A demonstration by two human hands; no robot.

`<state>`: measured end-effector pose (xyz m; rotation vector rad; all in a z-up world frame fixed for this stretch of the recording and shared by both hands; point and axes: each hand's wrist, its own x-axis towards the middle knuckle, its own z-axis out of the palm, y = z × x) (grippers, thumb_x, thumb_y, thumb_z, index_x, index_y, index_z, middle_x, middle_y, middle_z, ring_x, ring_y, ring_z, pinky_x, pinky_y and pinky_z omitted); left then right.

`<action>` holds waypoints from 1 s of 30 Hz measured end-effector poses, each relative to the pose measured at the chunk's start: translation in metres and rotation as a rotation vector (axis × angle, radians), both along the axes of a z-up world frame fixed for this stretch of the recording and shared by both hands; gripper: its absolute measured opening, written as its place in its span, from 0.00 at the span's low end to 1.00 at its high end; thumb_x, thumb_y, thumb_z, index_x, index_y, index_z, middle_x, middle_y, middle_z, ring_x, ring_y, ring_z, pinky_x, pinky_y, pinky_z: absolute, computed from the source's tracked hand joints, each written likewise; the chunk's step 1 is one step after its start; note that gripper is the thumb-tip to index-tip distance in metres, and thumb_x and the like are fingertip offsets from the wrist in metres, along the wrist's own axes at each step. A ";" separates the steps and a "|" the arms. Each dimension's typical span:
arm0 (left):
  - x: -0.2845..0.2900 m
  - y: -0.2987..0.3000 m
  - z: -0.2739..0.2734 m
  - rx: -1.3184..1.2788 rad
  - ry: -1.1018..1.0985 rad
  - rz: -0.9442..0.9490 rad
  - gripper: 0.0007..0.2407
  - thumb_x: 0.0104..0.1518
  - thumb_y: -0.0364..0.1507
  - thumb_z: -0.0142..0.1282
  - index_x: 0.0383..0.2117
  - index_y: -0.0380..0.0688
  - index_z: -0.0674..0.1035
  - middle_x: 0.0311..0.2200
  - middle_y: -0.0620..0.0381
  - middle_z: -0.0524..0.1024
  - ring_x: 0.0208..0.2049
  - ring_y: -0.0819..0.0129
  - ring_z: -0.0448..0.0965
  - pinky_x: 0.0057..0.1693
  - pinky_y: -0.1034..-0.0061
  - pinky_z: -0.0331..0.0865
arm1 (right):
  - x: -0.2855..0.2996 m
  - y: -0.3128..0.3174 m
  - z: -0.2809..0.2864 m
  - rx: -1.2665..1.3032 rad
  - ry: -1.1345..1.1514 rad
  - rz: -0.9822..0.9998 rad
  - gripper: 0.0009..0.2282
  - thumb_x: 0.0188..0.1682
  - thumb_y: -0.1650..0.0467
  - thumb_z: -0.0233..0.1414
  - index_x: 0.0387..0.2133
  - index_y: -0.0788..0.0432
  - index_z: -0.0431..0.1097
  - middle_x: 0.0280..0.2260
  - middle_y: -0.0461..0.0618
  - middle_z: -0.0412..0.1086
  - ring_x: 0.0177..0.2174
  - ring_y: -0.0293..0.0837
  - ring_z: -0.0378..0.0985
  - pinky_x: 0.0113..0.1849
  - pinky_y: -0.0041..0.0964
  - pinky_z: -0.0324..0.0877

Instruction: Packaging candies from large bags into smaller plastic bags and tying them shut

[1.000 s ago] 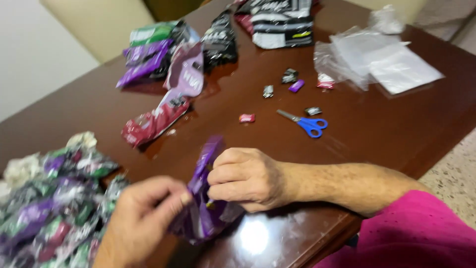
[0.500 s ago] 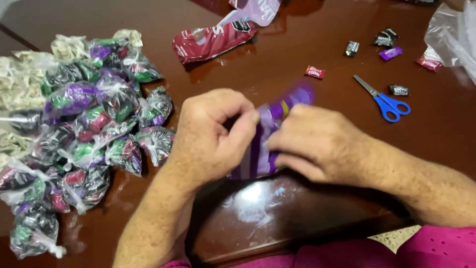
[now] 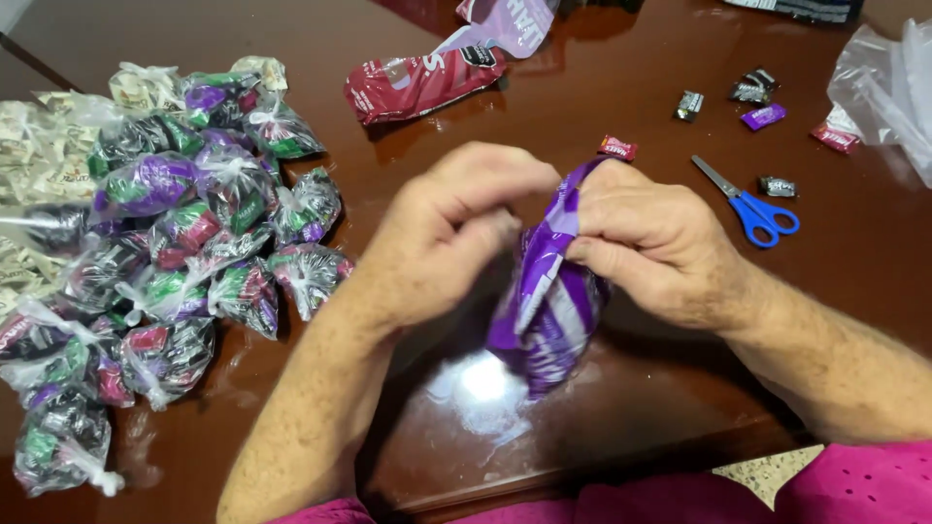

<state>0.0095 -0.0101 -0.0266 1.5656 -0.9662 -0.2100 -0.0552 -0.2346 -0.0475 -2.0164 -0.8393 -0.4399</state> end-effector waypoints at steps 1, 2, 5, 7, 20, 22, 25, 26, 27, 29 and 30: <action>0.002 -0.002 -0.004 -0.003 -0.086 -0.093 0.14 0.63 0.20 0.47 0.54 0.38 0.75 0.53 0.46 0.73 0.47 0.63 0.78 0.55 0.74 0.74 | 0.001 -0.001 -0.002 0.011 0.043 -0.020 0.08 0.55 0.73 0.49 0.40 0.63 0.75 0.33 0.48 0.73 0.36 0.46 0.68 0.45 0.40 0.67; 0.004 -0.005 -0.008 -0.005 -0.172 -0.186 0.15 0.65 0.23 0.51 0.58 0.41 0.73 0.57 0.45 0.74 0.61 0.56 0.75 0.71 0.65 0.69 | 0.002 -0.002 -0.004 0.022 0.086 -0.039 0.08 0.56 0.73 0.47 0.41 0.63 0.74 0.33 0.48 0.72 0.37 0.45 0.69 0.45 0.38 0.67; 0.005 -0.018 -0.029 -0.086 -0.113 -0.004 0.13 0.58 0.28 0.64 0.48 0.43 0.81 0.43 0.55 0.80 0.44 0.71 0.79 0.52 0.79 0.73 | 0.005 -0.009 -0.005 0.054 0.164 -0.072 0.06 0.56 0.73 0.50 0.35 0.62 0.74 0.28 0.45 0.63 0.29 0.39 0.65 0.38 0.31 0.63; 0.000 -0.026 -0.033 -0.081 -0.178 0.079 0.08 0.57 0.28 0.65 0.40 0.42 0.82 0.37 0.56 0.81 0.38 0.71 0.80 0.48 0.78 0.74 | 0.006 -0.010 -0.004 0.031 0.171 -0.090 0.06 0.55 0.73 0.49 0.33 0.62 0.74 0.29 0.46 0.66 0.29 0.39 0.67 0.36 0.31 0.64; 0.030 -0.016 -0.042 0.037 -0.346 -0.044 0.05 0.55 0.28 0.68 0.26 0.44 0.82 0.27 0.59 0.81 0.29 0.72 0.80 0.40 0.78 0.73 | 0.016 -0.014 -0.008 0.172 0.424 0.109 0.11 0.39 0.69 0.49 0.11 0.59 0.59 0.19 0.48 0.59 0.28 0.44 0.60 0.33 0.39 0.58; 0.035 -0.013 -0.042 0.105 -0.308 -0.066 0.07 0.56 0.31 0.66 0.24 0.46 0.80 0.24 0.63 0.79 0.26 0.75 0.76 0.38 0.79 0.70 | 0.021 -0.015 -0.007 0.194 0.498 0.107 0.10 0.36 0.68 0.49 0.10 0.59 0.58 0.20 0.49 0.59 0.27 0.43 0.60 0.31 0.38 0.56; 0.038 -0.020 -0.059 0.101 -0.142 0.065 0.09 0.59 0.33 0.62 0.21 0.47 0.80 0.18 0.63 0.74 0.24 0.76 0.71 0.36 0.77 0.69 | 0.043 -0.032 -0.034 0.210 0.480 0.011 0.06 0.42 0.69 0.52 0.21 0.61 0.67 0.26 0.49 0.66 0.30 0.39 0.65 0.35 0.36 0.61; 0.039 -0.024 -0.067 0.027 -0.016 0.221 0.10 0.60 0.32 0.60 0.20 0.45 0.80 0.15 0.58 0.71 0.25 0.75 0.70 0.36 0.75 0.70 | 0.053 -0.040 -0.046 0.202 0.384 -0.080 0.06 0.51 0.71 0.55 0.32 0.62 0.76 0.30 0.48 0.73 0.35 0.36 0.71 0.40 0.34 0.69; 0.051 -0.028 -0.086 0.023 -0.020 0.227 0.10 0.60 0.32 0.60 0.20 0.45 0.80 0.15 0.58 0.71 0.25 0.75 0.70 0.36 0.75 0.70 | 0.051 -0.039 -0.038 0.197 0.380 -0.074 0.06 0.51 0.71 0.55 0.32 0.62 0.76 0.30 0.48 0.73 0.35 0.36 0.71 0.40 0.34 0.69; 0.079 -0.032 -0.121 0.065 0.127 0.560 0.12 0.58 0.35 0.59 0.16 0.49 0.79 0.11 0.60 0.68 0.19 0.76 0.69 0.32 0.78 0.67 | 0.049 -0.036 -0.020 -0.133 0.223 -0.276 0.29 0.48 0.66 0.56 0.63 0.63 0.59 0.54 0.67 0.70 0.52 0.68 0.73 0.49 0.67 0.66; 0.086 -0.030 -0.136 0.058 0.120 0.570 0.12 0.58 0.35 0.59 0.16 0.49 0.79 0.11 0.60 0.68 0.19 0.76 0.69 0.32 0.78 0.67 | 0.036 -0.030 -0.021 -0.137 0.213 -0.266 0.29 0.48 0.66 0.56 0.63 0.63 0.59 0.54 0.67 0.70 0.52 0.68 0.73 0.49 0.67 0.66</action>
